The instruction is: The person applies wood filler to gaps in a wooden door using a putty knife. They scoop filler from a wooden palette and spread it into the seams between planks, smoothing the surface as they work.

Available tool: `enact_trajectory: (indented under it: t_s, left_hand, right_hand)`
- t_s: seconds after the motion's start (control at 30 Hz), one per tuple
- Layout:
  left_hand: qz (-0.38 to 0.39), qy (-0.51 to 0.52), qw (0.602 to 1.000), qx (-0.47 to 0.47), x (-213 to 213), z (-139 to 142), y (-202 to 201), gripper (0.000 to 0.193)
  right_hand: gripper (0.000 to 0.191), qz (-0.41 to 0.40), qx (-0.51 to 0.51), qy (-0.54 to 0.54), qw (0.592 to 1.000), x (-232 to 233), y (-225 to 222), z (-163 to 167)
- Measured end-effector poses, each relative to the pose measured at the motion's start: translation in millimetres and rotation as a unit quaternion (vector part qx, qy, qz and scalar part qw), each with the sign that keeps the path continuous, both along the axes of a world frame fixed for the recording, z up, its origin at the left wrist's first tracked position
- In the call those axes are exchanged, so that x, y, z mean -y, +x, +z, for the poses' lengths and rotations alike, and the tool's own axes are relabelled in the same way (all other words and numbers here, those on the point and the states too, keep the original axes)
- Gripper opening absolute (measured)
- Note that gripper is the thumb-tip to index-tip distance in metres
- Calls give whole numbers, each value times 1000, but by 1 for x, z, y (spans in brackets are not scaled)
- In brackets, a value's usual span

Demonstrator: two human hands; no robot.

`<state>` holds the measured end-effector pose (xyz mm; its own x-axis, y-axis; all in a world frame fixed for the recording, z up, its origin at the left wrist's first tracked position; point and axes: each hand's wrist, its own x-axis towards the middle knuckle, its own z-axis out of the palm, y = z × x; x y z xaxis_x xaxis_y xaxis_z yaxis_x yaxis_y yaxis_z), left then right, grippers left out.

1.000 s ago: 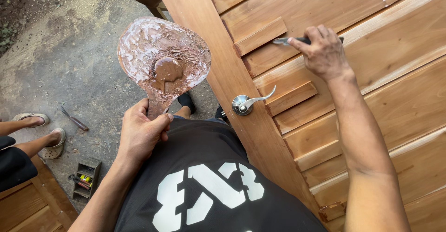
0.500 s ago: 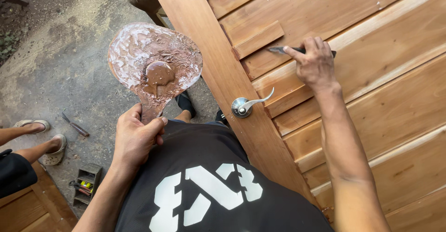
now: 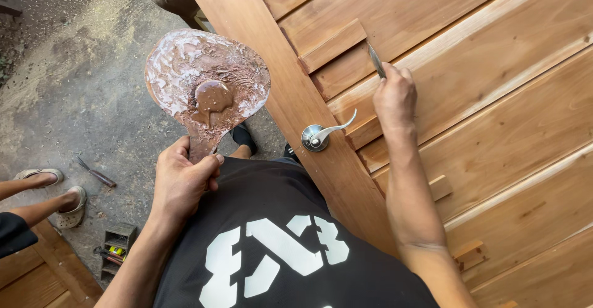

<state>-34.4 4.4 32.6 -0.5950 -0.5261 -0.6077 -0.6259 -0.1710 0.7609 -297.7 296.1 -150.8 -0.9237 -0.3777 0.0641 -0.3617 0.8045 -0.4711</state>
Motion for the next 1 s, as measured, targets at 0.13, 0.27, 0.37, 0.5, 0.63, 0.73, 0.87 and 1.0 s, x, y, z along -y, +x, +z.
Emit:
enact_trajectory:
  t_s: [0.13,0.27,0.37,0.5,0.63,0.73,0.87,1.0]
  left_hand:
    - [-30,-15,999,27,-2,-2,-1,14]
    - [-37,-24,999,24,-2,-3,-1,15]
    - [-34,-26,999,30,-2,-3,0,14]
    - [-26,-14,999,34,-3,-4,0,15]
    - [-18,-5,1000,18,-3,-6,1,16]
    - [-20,2,1000,11,-3,-6,0,16]
    - [-21,-5,1000,20,-5,-2,0,18]
    - [-18,-21,999,33,-5,3,0,17]
  right_hand:
    - [36,19,63,6,998,8,2,4]
    - [37,-19,63,23,998,10,1,14]
    - [33,-55,28,29,998,16,0,16]
    - [34,-56,68,27,996,24,1,12]
    - [37,-53,98,19,994,28,3,7]
    - [38,-39,77,39,995,28,3,9]
    - [33,-34,41,93,994,23,-1,20]
    - [34,-39,-6,133,990,16,-3,31]
